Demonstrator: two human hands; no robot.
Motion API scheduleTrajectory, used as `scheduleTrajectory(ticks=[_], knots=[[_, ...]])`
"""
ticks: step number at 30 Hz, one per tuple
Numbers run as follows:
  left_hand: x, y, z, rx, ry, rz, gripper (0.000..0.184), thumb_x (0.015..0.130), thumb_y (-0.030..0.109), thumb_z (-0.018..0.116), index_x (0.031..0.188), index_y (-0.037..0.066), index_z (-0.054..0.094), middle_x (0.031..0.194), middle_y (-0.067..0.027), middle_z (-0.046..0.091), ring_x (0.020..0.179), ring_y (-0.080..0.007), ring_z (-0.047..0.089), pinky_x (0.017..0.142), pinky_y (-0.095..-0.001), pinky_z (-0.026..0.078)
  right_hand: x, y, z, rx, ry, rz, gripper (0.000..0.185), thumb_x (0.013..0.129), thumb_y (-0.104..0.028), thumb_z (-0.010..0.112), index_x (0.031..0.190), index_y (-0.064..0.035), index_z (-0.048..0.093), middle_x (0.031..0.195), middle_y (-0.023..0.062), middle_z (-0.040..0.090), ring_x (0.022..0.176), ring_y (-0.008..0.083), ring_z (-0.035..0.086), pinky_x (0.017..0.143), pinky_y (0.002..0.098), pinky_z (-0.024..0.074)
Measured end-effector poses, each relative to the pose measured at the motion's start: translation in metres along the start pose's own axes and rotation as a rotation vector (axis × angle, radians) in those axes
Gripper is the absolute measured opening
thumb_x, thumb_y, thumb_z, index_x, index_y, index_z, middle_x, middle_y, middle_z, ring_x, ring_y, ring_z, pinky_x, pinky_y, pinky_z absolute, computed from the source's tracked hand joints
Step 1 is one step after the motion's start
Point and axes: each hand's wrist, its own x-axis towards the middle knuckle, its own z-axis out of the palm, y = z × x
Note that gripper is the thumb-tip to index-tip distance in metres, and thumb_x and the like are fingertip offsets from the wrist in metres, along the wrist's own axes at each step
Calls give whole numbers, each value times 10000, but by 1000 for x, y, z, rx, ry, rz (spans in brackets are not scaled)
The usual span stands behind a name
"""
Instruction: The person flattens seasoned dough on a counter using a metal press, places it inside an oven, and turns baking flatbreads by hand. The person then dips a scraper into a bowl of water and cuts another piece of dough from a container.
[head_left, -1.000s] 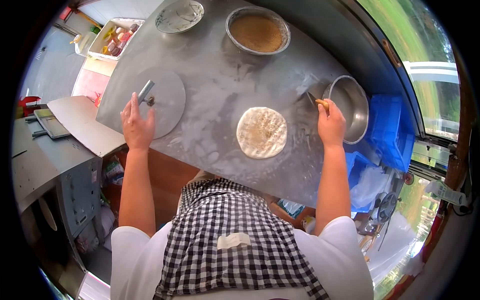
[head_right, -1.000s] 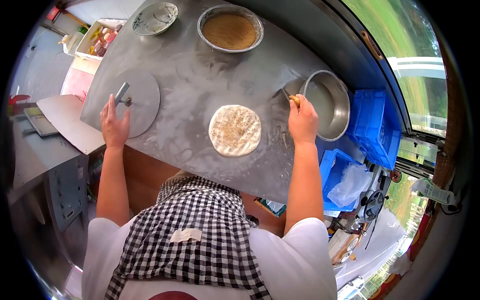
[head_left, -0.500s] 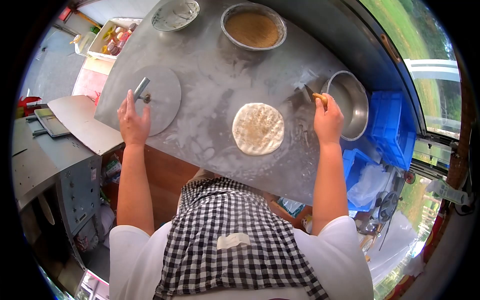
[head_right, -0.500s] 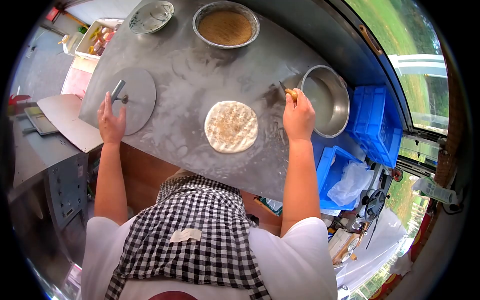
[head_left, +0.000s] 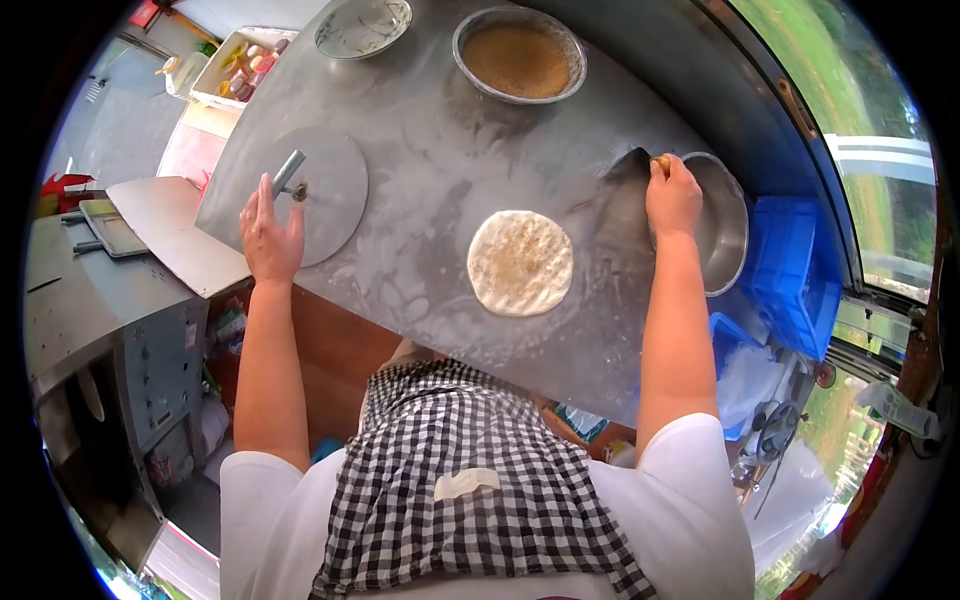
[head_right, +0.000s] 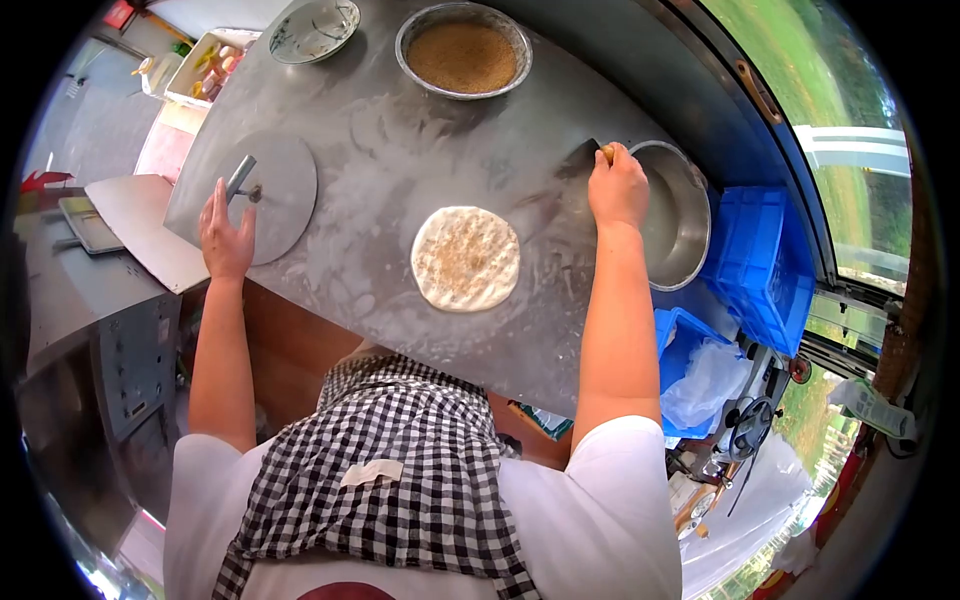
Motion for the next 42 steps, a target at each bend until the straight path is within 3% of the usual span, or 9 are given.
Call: scheduleTrajectory(ticks=[9, 15, 19, 23, 26, 31, 37, 40, 42], knots=[[0, 0, 3, 33, 35, -16, 710, 899, 215, 754, 1540, 48, 497, 1397, -193, 633, 1338, -387, 554, 1145, -470, 426, -71, -93, -65, 393, -430, -160, 238, 957, -174, 722, 1147, -32, 714, 1071, 178, 740, 990, 377, 708, 843, 453, 568], [0, -1, 6, 33, 30, -17, 714, 900, 226, 753, 1545, 58, 495, 1408, -195, 629, 1346, -394, 548, 1150, -474, 422, -41, -93, -44, 413, -249, -234, 241, 958, -124, 714, 1181, -34, 714, 1126, 159, 743, 1021, 363, 709, 877, 426, 573], [2, -3, 7, 33, 10, -15, 711, 907, 237, 748, 1547, 61, 495, 1420, -193, 618, 1365, -384, 532, 1168, -471, 411, -34, -100, -15, 450, -285, -331, 258, 938, -108, 727, 1187, -44, 719, 1158, 152, 744, 1055, 359, 705, 913, 413, 571], [1, 4, 0, 57, -19, -66, 708, 912, 244, 743, 1550, 66, 495, 1428, -190, 609, 1382, -376, 516, 1178, -464, 406, -50, -117, -55, 506, -576, -346, 266, 922, -70, 726, 1187, -37, 728, 1147, 145, 751, 1060, 352, 706, 934, 406, 568], [1, 5, 1, 10, -19, -81, 712, 911, 256, 744, 1550, 68, 495, 1446, -192, 598, 1392, -376, 506, 1178, -464, 406, -48, -119, -66, 508, -601, -329, 271, 924, -68, 726, 1193, -34, 726, 1143, 142, 754, 1055, 348, 709, 934, 403, 569], [-1, -4, 7, 29, 10, -26, 713, 910, 264, 747, 1547, 66, 496, 1438, -192, 607, 1383, -379, 515, 1176, -464, 407, -30, -132, -25, 524, -385, -427, 260, 921, -48, 715, 1180, -53, 733, 1161, 124, 755, 1047, 326, 717, 912, 386, 576], [1, -4, 3, 32, -9, -29, 714, 906, 267, 748, 1547, 72, 499, 1421, -191, 618, 1371, -383, 524, 1174, -464, 408, -58, -126, -44, 540, -594, -487, 281, 906, -28, 713, 1186, -51, 730, 1169, 118, 754, 1046, 332, 716, 908, 389, 577], [1, -2, 3, 0, -6, -60, 702, 908, 266, 741, 1542, 77, 507, 1423, -181, 619, 1361, -380, 533, 1164, -460, 420, -67, -119, -84, 488, -663, -376, 285, 908, -30, 726, 1192, -38, 727, 1182, 140, 751, 1061, 336, 718, 921, 394, 575], [3, 0, 4, -7, -3, -74, 669, 911, 263, 734, 1522, 84, 528, 1412, -170, 628, 1345, -377, 546, 1149, -457, 435, -75, -107, -97, 522, -503, -305, 288, 909, -30, 735, 1196, -26, 724, 1192, 152, 748, 1078, 337, 718, 933, 396, 572]])
